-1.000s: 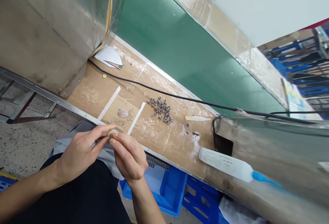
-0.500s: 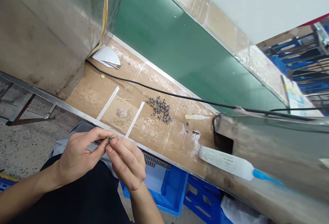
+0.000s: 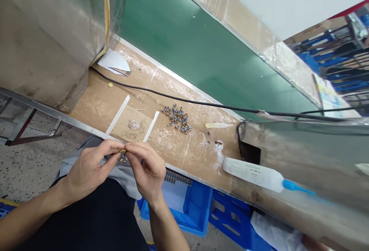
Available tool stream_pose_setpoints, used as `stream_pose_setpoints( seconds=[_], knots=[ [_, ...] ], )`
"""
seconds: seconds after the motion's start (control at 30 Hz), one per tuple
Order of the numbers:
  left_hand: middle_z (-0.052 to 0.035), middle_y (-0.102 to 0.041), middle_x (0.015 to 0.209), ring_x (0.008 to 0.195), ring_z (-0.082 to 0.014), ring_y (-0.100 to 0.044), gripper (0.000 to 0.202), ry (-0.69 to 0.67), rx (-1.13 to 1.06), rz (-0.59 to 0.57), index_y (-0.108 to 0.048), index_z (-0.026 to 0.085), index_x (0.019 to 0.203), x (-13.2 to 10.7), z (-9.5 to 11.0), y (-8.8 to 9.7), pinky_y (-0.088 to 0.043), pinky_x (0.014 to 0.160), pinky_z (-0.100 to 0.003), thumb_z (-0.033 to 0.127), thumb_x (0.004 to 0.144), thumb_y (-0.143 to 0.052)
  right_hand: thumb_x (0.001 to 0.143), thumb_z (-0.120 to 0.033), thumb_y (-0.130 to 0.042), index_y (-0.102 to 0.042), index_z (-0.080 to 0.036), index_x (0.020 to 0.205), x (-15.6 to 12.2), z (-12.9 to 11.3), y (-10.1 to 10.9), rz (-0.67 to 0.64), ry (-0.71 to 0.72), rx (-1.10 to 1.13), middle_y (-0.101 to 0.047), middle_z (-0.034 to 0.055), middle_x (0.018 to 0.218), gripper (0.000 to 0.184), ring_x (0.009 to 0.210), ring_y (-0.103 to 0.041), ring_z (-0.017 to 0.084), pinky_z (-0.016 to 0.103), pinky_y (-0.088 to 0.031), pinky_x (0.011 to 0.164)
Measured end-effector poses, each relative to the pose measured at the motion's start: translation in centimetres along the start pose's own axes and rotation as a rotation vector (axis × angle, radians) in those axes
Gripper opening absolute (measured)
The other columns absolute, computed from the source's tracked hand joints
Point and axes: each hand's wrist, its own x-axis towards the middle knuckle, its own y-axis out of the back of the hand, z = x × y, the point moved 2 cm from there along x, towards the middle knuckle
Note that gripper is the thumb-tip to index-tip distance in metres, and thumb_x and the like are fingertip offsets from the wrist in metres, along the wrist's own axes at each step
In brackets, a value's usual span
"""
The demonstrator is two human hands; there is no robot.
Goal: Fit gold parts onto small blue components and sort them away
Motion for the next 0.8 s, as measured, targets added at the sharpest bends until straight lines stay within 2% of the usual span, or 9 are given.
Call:
stream_pose_setpoints(
  seconds=[0.1,0.23,0.37,0.5,0.63,0.7,0.73,0.8],
  knots=[
    [0.0007,-0.088,0.122,0.106,-0.0156,-0.088,0.020,-0.013,0.042,0.024,-0.068,0.026,0.127,0.1,0.1,-0.1,-0.067,0.096,-0.024,0.014,0.111,-0.062,0.099,-0.003,-0.079,-0.085,-0.031,0.117,0.3,0.2,-0.1,-0.028,-0.048,0.065,-0.085,0.0023,0.110,0.034,0.103,-0.082,0.020,0.034,-0.069,0.090],
    [0.0001,-0.087,0.127,0.114,-0.0167,-0.087,0.040,-0.061,0.107,0.015,-0.062,0.028,0.145,0.2,0.2,-0.1,-0.068,0.096,-0.024,0.010,0.110,-0.062,0.100,-0.005,-0.079,-0.086,-0.032,0.113,0.1,0.5,-0.1,-0.047,-0.108,0.129,-0.085,0.0013,0.105,0.031,0.100,-0.081,0.021,0.037,-0.067,0.090],
    [0.0004,-0.087,0.124,0.107,-0.0177,-0.088,0.060,-0.155,0.203,0.012,-0.052,0.033,0.165,0.4,0.6,-0.2,-0.070,0.094,-0.027,0.009,0.111,-0.060,0.101,-0.008,-0.080,-0.087,-0.033,0.111,-0.1,0.6,0.0,-0.049,-0.189,0.185,-0.085,0.0015,0.105,0.027,0.100,-0.080,0.021,0.037,-0.066,0.089],
    [0.0013,-0.088,0.120,0.104,-0.0173,-0.088,0.072,-0.220,0.221,0.052,-0.047,0.036,0.173,0.5,0.9,-0.5,-0.071,0.096,-0.028,0.005,0.110,-0.059,0.101,-0.008,-0.080,-0.087,-0.032,0.108,-0.2,0.4,0.1,-0.021,-0.225,0.223,-0.085,0.0011,0.105,0.026,0.100,-0.080,0.020,0.035,-0.066,0.090],
    [-0.0004,-0.086,0.136,0.112,-0.0178,-0.087,0.078,-0.260,0.222,0.054,-0.051,0.038,0.173,0.4,0.8,-0.8,-0.070,0.100,-0.028,-0.001,0.105,-0.058,0.101,-0.010,-0.079,-0.086,-0.031,0.105,-0.1,0.0,0.3,0.006,-0.238,0.227,-0.084,0.0009,0.101,0.023,0.096,-0.079,0.020,0.035,-0.065,0.089],
    [0.0001,-0.083,0.144,0.115,-0.0176,-0.087,0.074,-0.225,0.178,0.048,-0.059,0.040,0.167,0.5,0.5,-1.0,-0.070,0.100,-0.027,0.000,0.105,-0.059,0.102,-0.012,-0.079,-0.086,-0.030,0.105,0.0,0.1,0.4,-0.011,-0.254,0.218,-0.084,0.0014,0.101,0.020,0.097,-0.079,0.020,0.035,-0.065,0.089],
    [0.0004,-0.084,0.143,0.114,-0.0173,-0.087,0.069,-0.168,0.120,0.036,-0.063,0.040,0.164,0.7,0.2,-1.1,-0.070,0.096,-0.025,0.002,0.106,-0.060,0.103,-0.014,-0.079,-0.086,-0.030,0.105,0.0,0.3,0.4,-0.026,-0.269,0.213,-0.084,0.0016,0.101,0.017,0.096,-0.079,0.020,0.035,-0.065,0.088],
    [-0.0011,-0.088,0.131,0.106,-0.0176,-0.088,0.056,0.016,-0.089,-0.001,-0.069,0.034,0.158,1.3,-0.7,-1.4,-0.071,0.090,-0.024,0.011,0.108,-0.064,0.104,-0.018,-0.079,-0.085,-0.029,0.106,-0.1,0.9,0.5,-0.042,-0.292,0.195,-0.083,0.0018,0.100,0.013,0.093,-0.079,0.019,0.034,-0.065,0.086]
  ],
)
